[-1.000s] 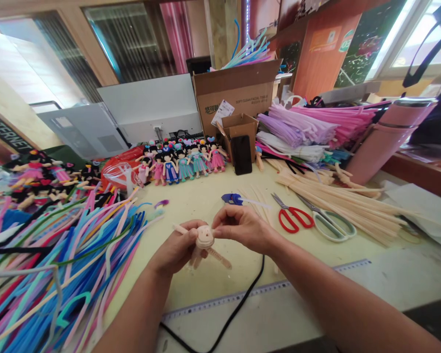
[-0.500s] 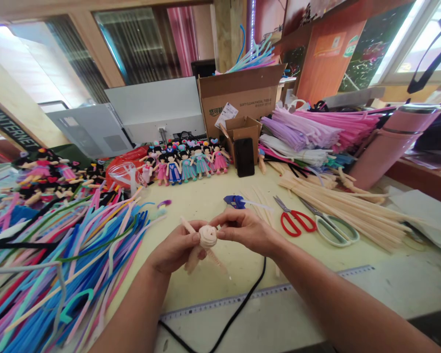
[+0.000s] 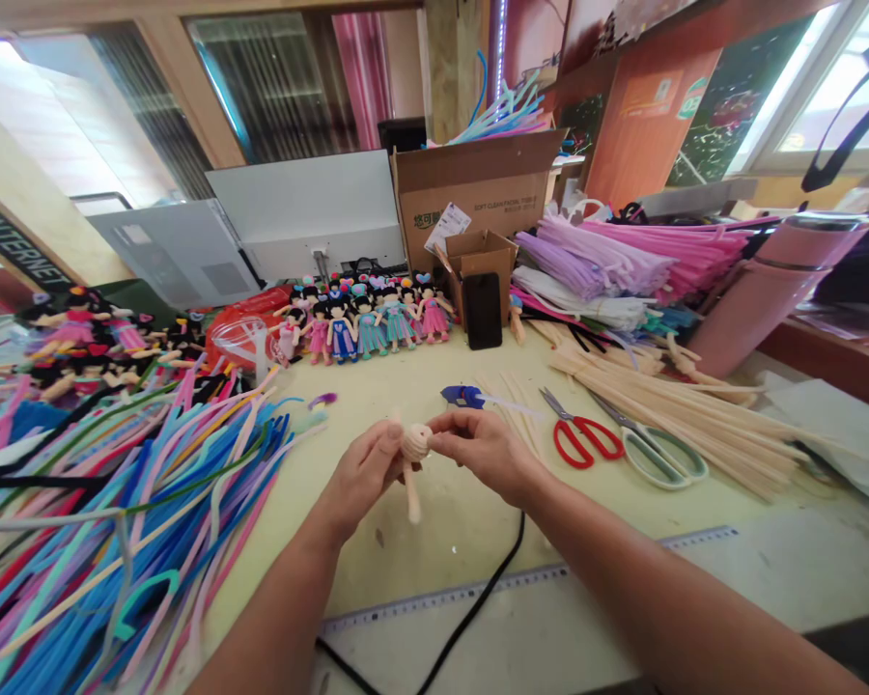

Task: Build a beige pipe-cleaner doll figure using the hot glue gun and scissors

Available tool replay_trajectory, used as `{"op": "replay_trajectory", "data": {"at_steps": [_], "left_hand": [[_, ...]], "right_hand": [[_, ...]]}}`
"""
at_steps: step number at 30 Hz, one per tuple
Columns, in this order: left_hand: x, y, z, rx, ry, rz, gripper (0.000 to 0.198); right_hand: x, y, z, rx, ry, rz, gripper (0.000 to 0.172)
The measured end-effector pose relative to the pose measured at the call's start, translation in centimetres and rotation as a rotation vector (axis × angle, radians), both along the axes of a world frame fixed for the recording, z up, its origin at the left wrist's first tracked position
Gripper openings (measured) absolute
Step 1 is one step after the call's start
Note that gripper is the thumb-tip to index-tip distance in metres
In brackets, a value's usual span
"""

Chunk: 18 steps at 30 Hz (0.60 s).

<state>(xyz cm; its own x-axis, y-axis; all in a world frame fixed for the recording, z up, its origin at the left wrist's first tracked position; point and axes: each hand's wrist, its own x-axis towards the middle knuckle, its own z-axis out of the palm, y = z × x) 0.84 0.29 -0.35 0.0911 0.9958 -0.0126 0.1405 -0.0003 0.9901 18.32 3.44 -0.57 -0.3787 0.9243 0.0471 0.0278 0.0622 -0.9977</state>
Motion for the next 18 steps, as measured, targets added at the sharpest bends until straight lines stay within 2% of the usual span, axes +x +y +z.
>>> {"op": "replay_trajectory", "data": {"at_steps": [8,14,18], "left_hand": [[0.89,-0.2,0.75,0.029,0.045,0.1,0.039],[0.82,-0.14,0.86,0.029,-0.022,0.106,0.034],[0.84,-0.12,0.89,0.021,-0.049,0.104,0.031]], "right_hand": [[-0.2,-0.41,-0.52,0.166,-0.112,0.018,0.025],[-0.32,-0.46,-0.5,0.12,-0.03,-0.087,0.024],[-0.34,-0.53,-0.3,0.13,-0.041,-0.079,0.022]]}}
